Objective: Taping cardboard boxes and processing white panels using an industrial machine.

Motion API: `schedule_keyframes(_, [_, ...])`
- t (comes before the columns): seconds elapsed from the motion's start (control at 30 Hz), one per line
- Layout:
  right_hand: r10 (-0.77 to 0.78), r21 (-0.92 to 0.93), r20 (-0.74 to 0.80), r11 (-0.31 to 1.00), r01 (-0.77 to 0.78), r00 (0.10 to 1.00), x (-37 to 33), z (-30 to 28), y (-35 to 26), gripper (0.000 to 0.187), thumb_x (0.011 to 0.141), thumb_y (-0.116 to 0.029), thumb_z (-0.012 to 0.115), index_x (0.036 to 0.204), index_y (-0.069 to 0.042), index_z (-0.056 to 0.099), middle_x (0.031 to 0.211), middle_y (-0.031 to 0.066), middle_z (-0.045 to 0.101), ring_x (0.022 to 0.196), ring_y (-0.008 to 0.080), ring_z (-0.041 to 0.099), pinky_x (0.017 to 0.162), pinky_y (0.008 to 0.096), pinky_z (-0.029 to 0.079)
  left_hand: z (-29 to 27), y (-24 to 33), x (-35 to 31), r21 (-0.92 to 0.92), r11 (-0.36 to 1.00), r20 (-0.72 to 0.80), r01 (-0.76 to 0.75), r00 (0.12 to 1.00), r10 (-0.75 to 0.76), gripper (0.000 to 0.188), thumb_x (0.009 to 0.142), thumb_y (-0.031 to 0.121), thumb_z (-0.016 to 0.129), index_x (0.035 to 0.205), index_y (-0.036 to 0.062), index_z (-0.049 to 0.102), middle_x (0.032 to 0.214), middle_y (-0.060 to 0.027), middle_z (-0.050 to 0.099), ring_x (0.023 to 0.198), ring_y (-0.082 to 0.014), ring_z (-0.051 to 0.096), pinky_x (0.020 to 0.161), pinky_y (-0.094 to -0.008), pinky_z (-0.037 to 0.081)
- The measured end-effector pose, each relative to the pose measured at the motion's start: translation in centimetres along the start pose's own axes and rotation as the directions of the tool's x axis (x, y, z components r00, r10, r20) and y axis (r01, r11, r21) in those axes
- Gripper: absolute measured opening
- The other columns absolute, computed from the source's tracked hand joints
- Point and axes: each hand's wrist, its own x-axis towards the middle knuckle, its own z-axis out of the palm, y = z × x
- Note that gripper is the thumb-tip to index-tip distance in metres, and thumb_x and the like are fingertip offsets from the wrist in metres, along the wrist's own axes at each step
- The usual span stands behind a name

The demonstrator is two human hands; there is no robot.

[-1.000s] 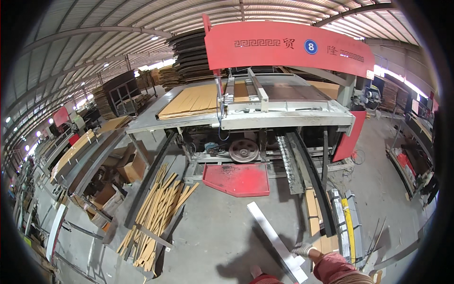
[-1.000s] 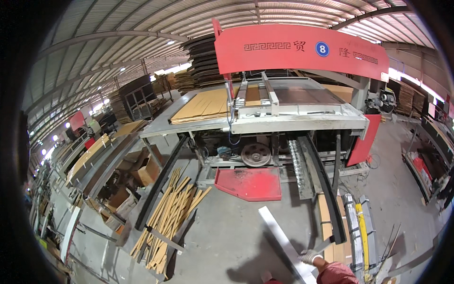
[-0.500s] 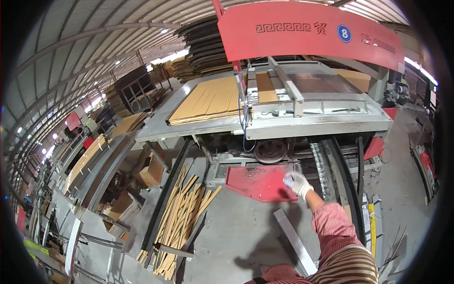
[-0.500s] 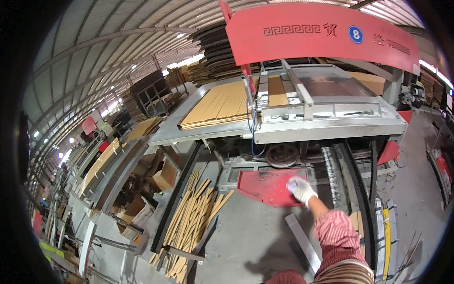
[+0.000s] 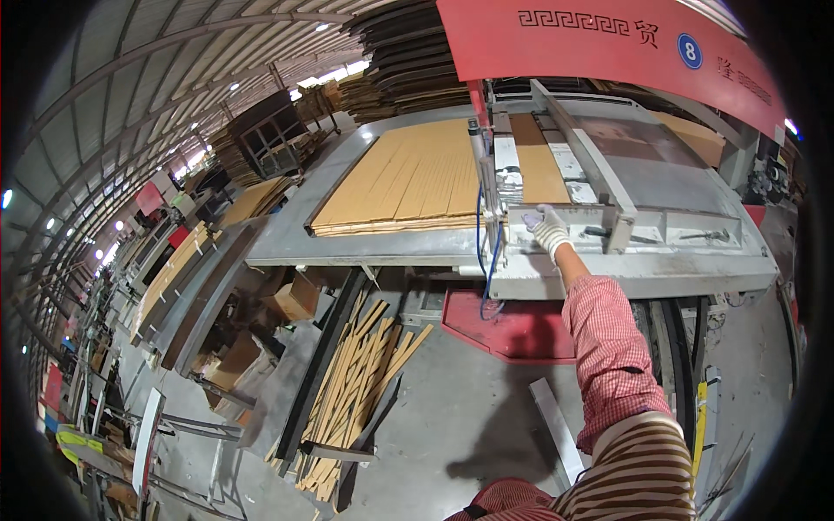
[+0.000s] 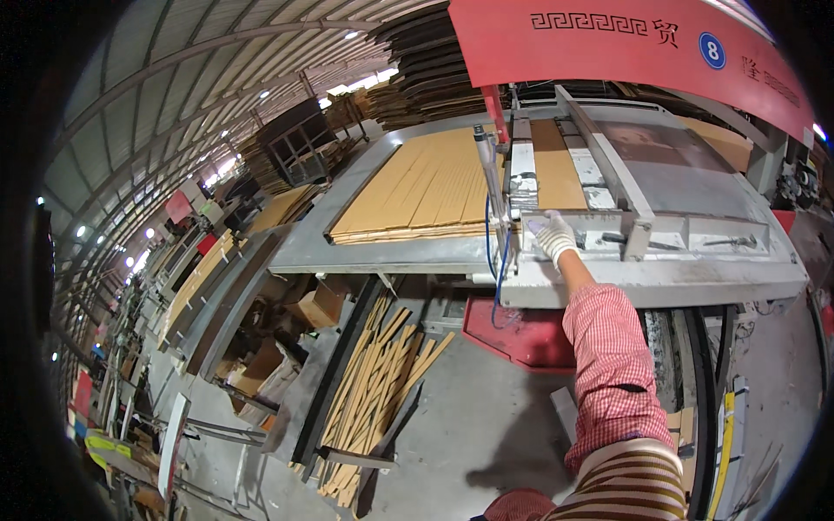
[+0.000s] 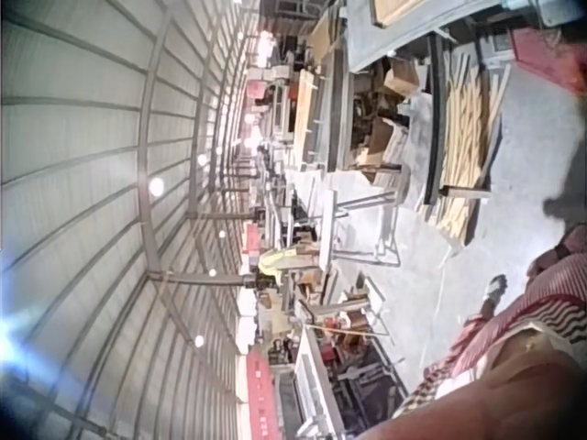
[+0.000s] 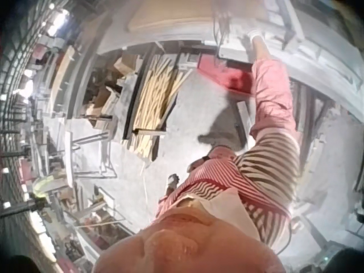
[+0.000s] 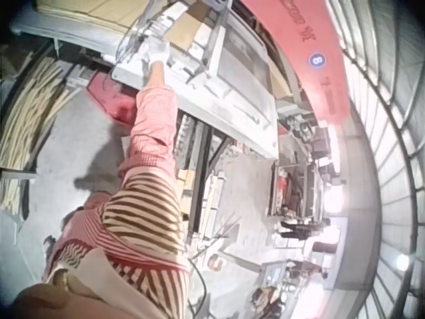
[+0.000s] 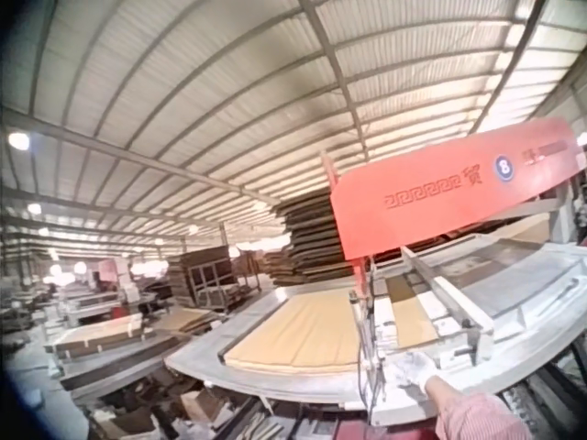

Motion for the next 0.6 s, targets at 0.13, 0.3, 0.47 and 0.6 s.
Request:
schedule_keyframes(0.13, [0.143, -0.086, 0.141, 0.988, -0.132, 0.98, -5.1, 4.3, -16.8, 0.073, 0.077, -0.047, 0.062, 0.13, -0.004, 0.039, 0.12, 0.0247, 0.053, 0.111, 0.0356, 0.053, 0.094, 0.0386, 0.042, -2.3, 2.8, -7.3, -0.079, 0.994, -0.257, -0.077, 0.965, 0.055, 0.005, 0.077, 0.015, 0.049, 0.073, 0.015, 0.051, 0.068, 0.0008, 0.045, 0.068, -0.0177, 0.045, 0.052, -0.0374, 0.044])
schedule_keyframes(0.3, [0.271, -0.308, 0.078, 0.922, -0.236, 0.959, -5.1, -0.1, -18.4, 0.082, 0.072, -0.051, 0.065, 0.131, -0.002, 0.037, 0.122, 0.0243, 0.052, 0.114, 0.0363, 0.051, 0.095, 0.0412, 0.042, -1.7, 3.8, -7.6, -0.128, 0.991, -0.215, -0.048, 0.976, 0.02, 0.005, 0.077, 0.013, 0.049, 0.073, 0.0138, 0.05, 0.068, 0.0009, 0.045, 0.065, -0.0144, 0.044, 0.05, -0.0319, 0.043])
schedule_keyframes(0.47, [0.431, -0.51, 0.075, 0.791, -0.337, 0.899, -14.5, 5.4, -21.5, 0.08, 0.078, -0.046, 0.059, 0.138, -0.008, 0.024, 0.135, 0.0209, 0.041, 0.122, 0.0321, 0.045, 0.097, 0.0409, 0.041, -6.1, 0.5, -8.1, 0.158, 0.959, -0.08, -0.237, 0.965, 0.251, 0.007, 0.081, 0.011, 0.047, 0.074, 0.0096, 0.05, 0.069, 0.0, 0.049, 0.061, -0.0124, 0.044, 0.052, -0.0269, 0.043])
schedule_keyframes(0.6, [0.546, -0.203, -0.067, 0.812, -0.547, 0.835, -20.2, 7.6, -21.0, 0.058, 0.083, -0.036, 0.053, 0.132, -0.009, 0.039, 0.132, 0.0219, 0.043, 0.119, 0.0324, 0.048, 0.095, 0.0408, 0.043, -10.7, -0.3, -7.8, 0.066, 0.99, -0.085, -0.124, 0.988, 0.129, 0.008, 0.084, 0.006, 0.045, 0.079, 0.0092, 0.05, 0.068, 0.0004, 0.052, 0.06, -0.0097, 0.044, 0.052, -0.0254, 0.04])
